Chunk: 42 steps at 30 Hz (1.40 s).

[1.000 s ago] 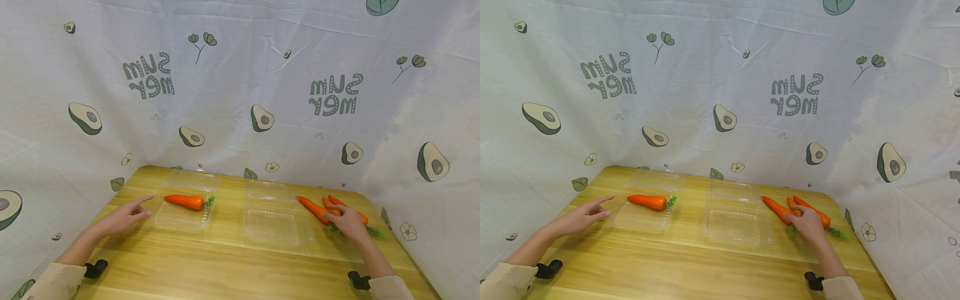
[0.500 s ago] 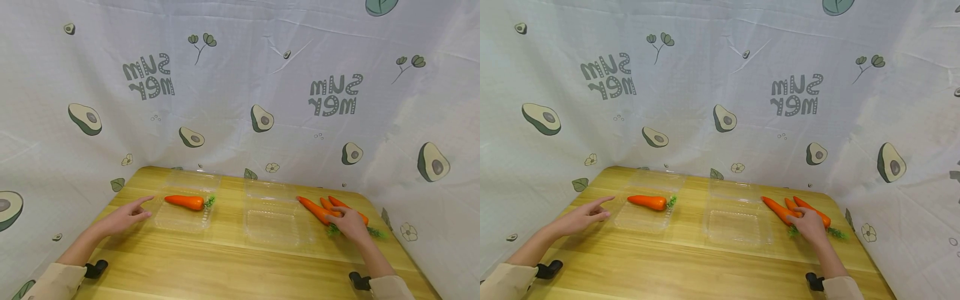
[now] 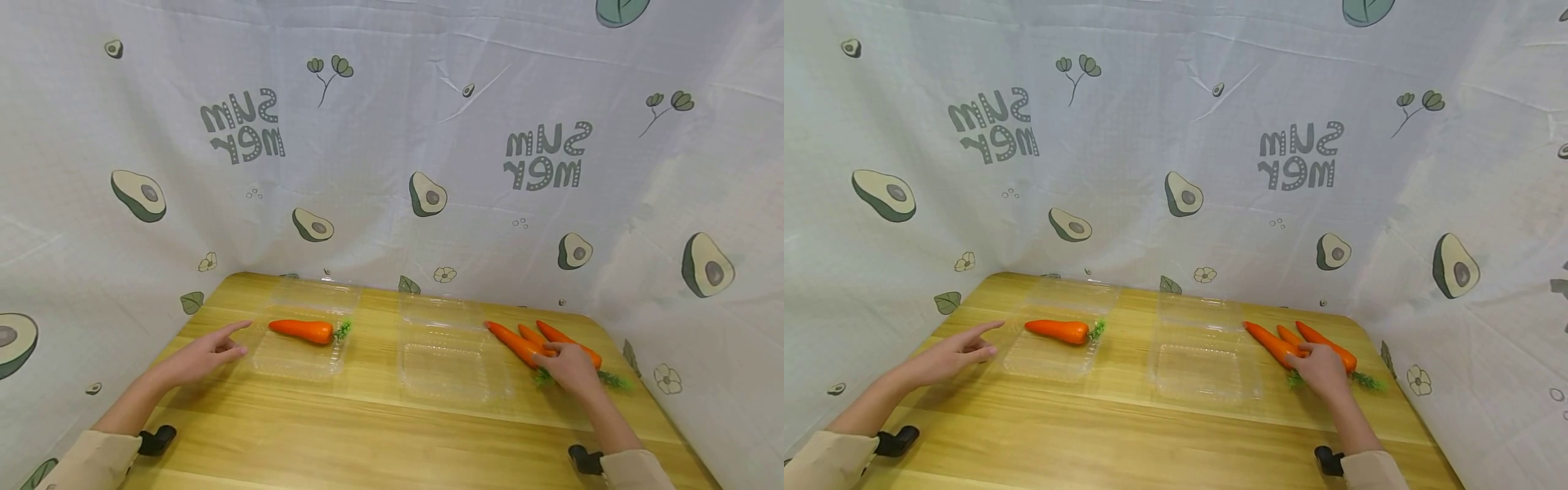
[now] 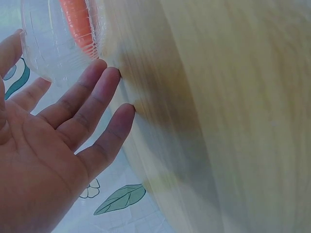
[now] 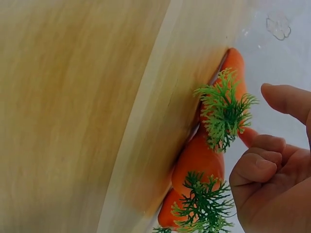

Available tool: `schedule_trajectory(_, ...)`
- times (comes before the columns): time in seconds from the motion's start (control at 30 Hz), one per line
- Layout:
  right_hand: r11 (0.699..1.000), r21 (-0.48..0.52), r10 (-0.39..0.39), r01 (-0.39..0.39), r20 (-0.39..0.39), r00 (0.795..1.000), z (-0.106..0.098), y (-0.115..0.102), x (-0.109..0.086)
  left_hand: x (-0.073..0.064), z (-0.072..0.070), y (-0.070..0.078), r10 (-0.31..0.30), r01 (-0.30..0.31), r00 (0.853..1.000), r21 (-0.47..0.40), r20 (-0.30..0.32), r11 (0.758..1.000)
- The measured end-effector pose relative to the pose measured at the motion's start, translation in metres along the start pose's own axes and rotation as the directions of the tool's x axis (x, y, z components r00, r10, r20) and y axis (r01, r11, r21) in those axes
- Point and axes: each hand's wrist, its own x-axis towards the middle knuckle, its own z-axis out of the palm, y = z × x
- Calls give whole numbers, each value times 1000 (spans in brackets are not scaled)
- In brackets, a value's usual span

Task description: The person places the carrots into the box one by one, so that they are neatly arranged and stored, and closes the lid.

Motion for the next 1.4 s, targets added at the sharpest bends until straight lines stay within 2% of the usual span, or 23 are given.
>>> schedule_trajectory(0.3, 999, -29, 34, -34, 2, 999, 0, -2, 3, -1, 1, -1, 1, -1, 1000, -6, -5, 1000)
schedule_trajectory(0.63, 997, -47, 59, -57, 40, 997, 0, -3, 3, 0, 1, -2, 9, -9, 1000, -9, -7, 1000)
schedule_trajectory(1.07, 998, -38, 50, -48, 57, 997, 3, -5, 3, 1, 1, -5, 18, -18, 1000, -4, -10, 1000)
schedule_trajectory(1.4, 997, -7, 73, -73, 51, 996, 6, -2, 5, 0, 1, -3, 14, -14, 1000, -12, -6, 1000)
